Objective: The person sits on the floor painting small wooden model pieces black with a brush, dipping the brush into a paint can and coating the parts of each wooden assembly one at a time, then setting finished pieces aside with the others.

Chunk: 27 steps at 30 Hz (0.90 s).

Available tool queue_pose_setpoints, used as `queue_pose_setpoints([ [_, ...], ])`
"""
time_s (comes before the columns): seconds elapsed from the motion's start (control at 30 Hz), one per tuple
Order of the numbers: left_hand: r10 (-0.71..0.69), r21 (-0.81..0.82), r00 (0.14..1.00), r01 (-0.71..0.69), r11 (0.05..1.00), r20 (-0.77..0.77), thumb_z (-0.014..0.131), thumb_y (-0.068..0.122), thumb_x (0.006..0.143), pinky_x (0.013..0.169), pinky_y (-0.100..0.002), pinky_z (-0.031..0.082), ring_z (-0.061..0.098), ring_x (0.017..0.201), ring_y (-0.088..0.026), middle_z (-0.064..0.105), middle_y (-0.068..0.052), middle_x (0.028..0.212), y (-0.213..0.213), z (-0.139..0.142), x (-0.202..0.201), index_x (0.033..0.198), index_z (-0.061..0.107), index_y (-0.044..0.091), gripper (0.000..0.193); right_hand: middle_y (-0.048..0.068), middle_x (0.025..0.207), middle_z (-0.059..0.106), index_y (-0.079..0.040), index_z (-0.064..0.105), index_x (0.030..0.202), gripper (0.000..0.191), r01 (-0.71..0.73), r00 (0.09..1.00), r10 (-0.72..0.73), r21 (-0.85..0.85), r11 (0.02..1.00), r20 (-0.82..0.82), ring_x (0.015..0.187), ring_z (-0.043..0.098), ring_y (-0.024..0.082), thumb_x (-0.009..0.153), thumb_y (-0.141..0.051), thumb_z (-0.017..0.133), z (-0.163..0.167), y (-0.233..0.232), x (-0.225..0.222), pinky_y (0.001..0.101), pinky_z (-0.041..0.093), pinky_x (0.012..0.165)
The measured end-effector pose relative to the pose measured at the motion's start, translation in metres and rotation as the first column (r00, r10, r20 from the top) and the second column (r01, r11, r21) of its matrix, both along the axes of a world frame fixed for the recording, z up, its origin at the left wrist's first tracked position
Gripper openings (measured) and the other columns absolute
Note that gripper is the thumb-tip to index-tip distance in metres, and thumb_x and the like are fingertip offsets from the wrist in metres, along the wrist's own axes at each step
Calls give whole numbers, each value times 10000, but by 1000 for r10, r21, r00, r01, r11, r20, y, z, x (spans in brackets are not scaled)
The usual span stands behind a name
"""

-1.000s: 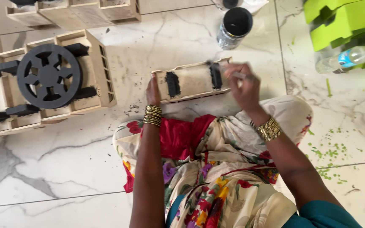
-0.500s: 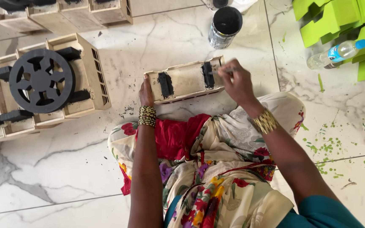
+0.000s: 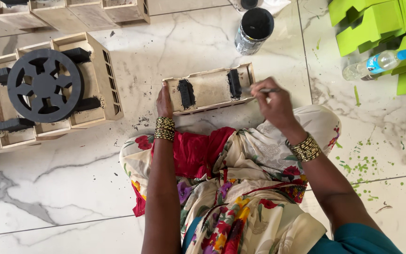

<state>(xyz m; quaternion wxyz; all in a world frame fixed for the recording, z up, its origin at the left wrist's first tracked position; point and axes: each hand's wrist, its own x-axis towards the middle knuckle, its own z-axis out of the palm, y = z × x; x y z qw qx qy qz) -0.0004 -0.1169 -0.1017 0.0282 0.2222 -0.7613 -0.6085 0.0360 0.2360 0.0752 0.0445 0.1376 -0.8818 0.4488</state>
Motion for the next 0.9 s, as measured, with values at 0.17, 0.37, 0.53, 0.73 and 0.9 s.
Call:
queue_pose_setpoints([
  [0.17, 4, 52, 1000, -3, 999, -21, 372, 680, 1007, 1040, -372, 466, 634, 1182, -298, 692, -228, 1263, 0, 6, 1, 1339, 621, -40, 831, 157, 1082, 756, -33, 588, 1024, 83, 15, 983, -39, -133, 991, -180, 827, 705, 155, 1068, -85, 635, 5, 2, -23, 258, 599, 660],
  [0.37, -17, -63, 985, 28, 998, 173, 464, 716, 942, 993, -408, 461, 615, 1123, -285, 691, -207, 1210, -8, 3, 0, 1281, 668, -34, 848, 137, 1033, 759, -45, 588, 1008, 84, -67, 997, 60, -141, 988, -50, 844, 688, 164, 1053, -58, 658, 4, 11, -7, 245, 574, 687],
  [0.53, 85, -35, 982, -80, 996, 169, 580, 677, 941, 1032, -370, 433, 580, 1197, -226, 645, -157, 1289, -37, -5, -1, 1374, 580, -22, 822, 166, 1047, 754, -22, 563, 1048, 123, 122, 990, -141, -434, 892, -12, 923, 772, 160, 1055, -74, 674, 5, 44, -39, 223, 616, 698],
  [0.73, 159, 140, 979, -176, 974, 129, 609, 612, 934, 989, -309, 482, 623, 1135, -187, 675, -104, 1248, -78, 2, 18, 1354, 609, -2, 744, 174, 1096, 722, -16, 547, 1053, 167, 61, 994, 27, -736, 674, 107, 992, 748, 188, 1026, -75, 701, -44, 8, -59, 296, 670, 840],
  [0.9, 133, 83, 984, -143, 986, 115, 574, 606, 960, 948, -305, 510, 633, 1061, -178, 699, -125, 1171, -81, 2, 22, 1323, 640, -23, 728, 163, 1049, 751, -28, 575, 1046, 126, 63, 998, -46, -652, 755, 44, 868, 723, 125, 1047, -86, 688, -77, -29, -69, 239, 590, 712],
])
